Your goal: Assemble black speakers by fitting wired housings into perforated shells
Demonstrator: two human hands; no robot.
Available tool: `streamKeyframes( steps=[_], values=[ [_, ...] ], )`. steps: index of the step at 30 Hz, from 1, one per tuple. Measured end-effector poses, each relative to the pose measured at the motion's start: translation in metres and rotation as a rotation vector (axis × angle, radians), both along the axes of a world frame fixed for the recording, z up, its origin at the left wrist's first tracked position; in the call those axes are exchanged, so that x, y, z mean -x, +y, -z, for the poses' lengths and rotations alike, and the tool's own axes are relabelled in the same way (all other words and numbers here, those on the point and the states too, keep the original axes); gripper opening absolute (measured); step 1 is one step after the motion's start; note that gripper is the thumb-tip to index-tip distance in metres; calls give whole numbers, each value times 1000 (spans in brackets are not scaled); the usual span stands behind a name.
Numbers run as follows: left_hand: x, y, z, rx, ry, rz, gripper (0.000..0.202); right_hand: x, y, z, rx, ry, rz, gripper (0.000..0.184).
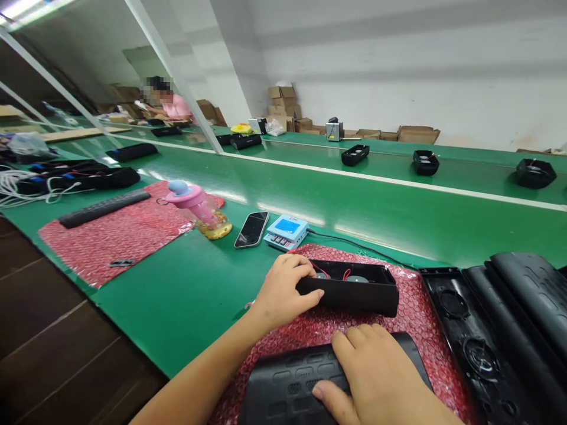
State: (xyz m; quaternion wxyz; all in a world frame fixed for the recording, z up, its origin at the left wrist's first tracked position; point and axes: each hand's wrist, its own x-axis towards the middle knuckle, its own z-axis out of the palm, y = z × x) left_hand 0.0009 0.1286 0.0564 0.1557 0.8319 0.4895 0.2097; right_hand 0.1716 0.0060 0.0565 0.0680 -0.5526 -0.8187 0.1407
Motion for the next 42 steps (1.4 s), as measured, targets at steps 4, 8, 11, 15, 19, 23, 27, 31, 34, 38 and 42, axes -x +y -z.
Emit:
streamKeyframes(
  steps=[4, 8, 11, 15, 19, 23, 27, 31, 34, 38, 42],
  values=[
    [-2, 1, -2, -3, 52, -4, 18, -1, -2, 0, -119, 7, -24, 32],
    [-2, 1, -4, 13, 87, -7, 19, 0, -3, -1, -29, 16, -1, 36],
    [-2, 2, -5, 32, 97, 0, 19, 0, -2, -2, 60, 23, 19, 37],
    [0, 4, -5, 40, 111, 31, 21, 0, -2, -2, 108, 46, 37, 37],
    [0, 3, -4, 44, 107, 33, 21, 1, -1, -3, 118, 43, 37, 37],
    [-1, 1, -3, 35, 107, -5, 20, 2, 1, -4, 116, 45, 31, 37],
    [-2, 1, -3, 41, 101, -12, 19, 2, 2, -6, 123, 37, 34, 36],
    [-2, 3, -3, 42, 94, -7, 19, 3, 0, -6, 137, 43, 41, 35],
    [-1, 4, -2, 35, 90, 3, 19, 3, 0, -6, 149, 46, 39, 35],
    [-1, 6, 0, 19, 89, 4, 19, 3, 2, -8, 145, 44, 35, 35],
    [-1, 6, 0, 9, 84, 4, 18, 3, 3, -11, 135, 36, 37, 35]
  ],
)
